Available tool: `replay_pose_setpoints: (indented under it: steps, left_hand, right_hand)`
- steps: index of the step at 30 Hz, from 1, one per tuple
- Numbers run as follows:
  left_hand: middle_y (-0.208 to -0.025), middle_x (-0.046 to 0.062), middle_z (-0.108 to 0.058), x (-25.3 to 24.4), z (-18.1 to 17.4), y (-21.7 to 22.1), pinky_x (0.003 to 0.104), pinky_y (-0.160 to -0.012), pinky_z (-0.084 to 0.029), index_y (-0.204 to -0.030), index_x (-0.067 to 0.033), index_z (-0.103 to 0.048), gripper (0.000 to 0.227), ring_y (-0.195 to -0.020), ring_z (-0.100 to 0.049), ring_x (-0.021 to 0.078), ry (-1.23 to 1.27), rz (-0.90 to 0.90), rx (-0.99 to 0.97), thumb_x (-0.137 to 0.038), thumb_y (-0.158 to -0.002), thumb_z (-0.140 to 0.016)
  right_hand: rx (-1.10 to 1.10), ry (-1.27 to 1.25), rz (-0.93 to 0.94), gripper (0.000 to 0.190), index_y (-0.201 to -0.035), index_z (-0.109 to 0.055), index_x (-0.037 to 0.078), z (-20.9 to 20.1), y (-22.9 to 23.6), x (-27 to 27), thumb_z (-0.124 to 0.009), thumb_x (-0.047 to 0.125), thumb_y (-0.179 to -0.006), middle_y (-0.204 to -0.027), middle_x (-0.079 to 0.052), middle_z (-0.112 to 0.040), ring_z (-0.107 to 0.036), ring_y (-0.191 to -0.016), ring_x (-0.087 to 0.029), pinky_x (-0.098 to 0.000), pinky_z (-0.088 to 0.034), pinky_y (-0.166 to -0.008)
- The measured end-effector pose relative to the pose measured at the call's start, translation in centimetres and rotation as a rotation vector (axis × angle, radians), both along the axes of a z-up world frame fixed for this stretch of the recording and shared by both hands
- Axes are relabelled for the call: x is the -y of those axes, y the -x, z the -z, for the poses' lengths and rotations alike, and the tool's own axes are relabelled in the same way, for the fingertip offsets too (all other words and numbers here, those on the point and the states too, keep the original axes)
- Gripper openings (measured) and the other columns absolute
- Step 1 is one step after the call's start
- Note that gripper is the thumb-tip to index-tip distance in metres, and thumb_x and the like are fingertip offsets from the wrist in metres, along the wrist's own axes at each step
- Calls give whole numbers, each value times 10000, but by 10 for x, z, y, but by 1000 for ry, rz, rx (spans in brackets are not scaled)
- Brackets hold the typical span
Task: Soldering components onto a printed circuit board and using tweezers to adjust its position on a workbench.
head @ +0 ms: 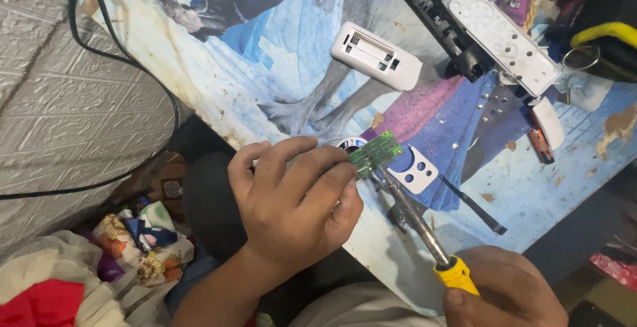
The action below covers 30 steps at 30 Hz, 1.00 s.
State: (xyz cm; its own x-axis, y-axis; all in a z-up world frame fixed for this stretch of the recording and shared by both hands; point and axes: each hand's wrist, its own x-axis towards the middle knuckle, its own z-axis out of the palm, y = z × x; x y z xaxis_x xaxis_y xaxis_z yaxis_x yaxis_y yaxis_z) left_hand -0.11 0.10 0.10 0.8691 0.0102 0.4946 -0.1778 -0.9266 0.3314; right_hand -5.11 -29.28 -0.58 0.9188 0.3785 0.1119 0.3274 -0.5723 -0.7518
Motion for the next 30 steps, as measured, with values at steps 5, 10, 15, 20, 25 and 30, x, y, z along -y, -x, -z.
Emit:
replay_pose_setpoints:
  steps: [5,10,15,20,25,30]
  left_hand:
    - [-1073,-51,-805,-1,0,2,512,-1090,-386,-914,-253,-783,105,-1097,-758,251,-15,8,-21,-202,-1001,-753]
    - [-1070,-43,-793,-1,2,3,534,-1102,-392,-912,-259,-790,102,-1112,-755,268,-17,3,-33,-180,-977,-791]
    - [-1082,-51,-779,-1,-1,2,536,-1088,-395,-927,-267,-774,101,-1123,-749,262,-46,4,-42,-176,-972,-781]
    - [-1064,-57,-778,0,-4,4,517,-1088,-380,-940,-262,-773,96,-1106,-762,248,-83,-1,-35,-177,-976,-798]
    - [-1055,-57,-780,1,-6,3,511,-1096,-377,-931,-257,-753,115,-1097,-764,243,-105,-5,-33,-162,-984,-792]
    - [-1064,-53,-779,2,-9,2,514,-1096,-381,-943,-248,-740,120,-1081,-767,245,-133,-3,-19,-151,-992,-790]
  right_hand:
    - [42,-21,-39,210,-1153,-797,260,-5,-6,-5,-771,157,-972,-1121,-15,-735,-809,-1006,-240,-376,-728,-958]
    - [35,-23,-22,193,-1134,-803,258,2,-3,-1,-770,169,-966,-1127,-28,-748,-810,-996,-254,-398,-726,-952]
    - [69,0,-19,184,-1121,-788,239,-3,-5,-7,-789,154,-959,-1098,-43,-744,-808,-955,-254,-390,-727,-942]
    - [71,-43,37,92,-1017,-792,215,-2,-4,-14,-758,150,-962,-1016,-51,-732,-789,-900,-258,-391,-715,-899]
    - [66,-33,-2,105,-1032,-802,223,-1,-6,-10,-770,163,-952,-1047,-55,-740,-803,-914,-254,-393,-727,-912]
    - [89,-36,-20,155,-1083,-790,228,1,-8,-9,-790,149,-950,-1050,-54,-735,-797,-921,-252,-383,-722,-912]
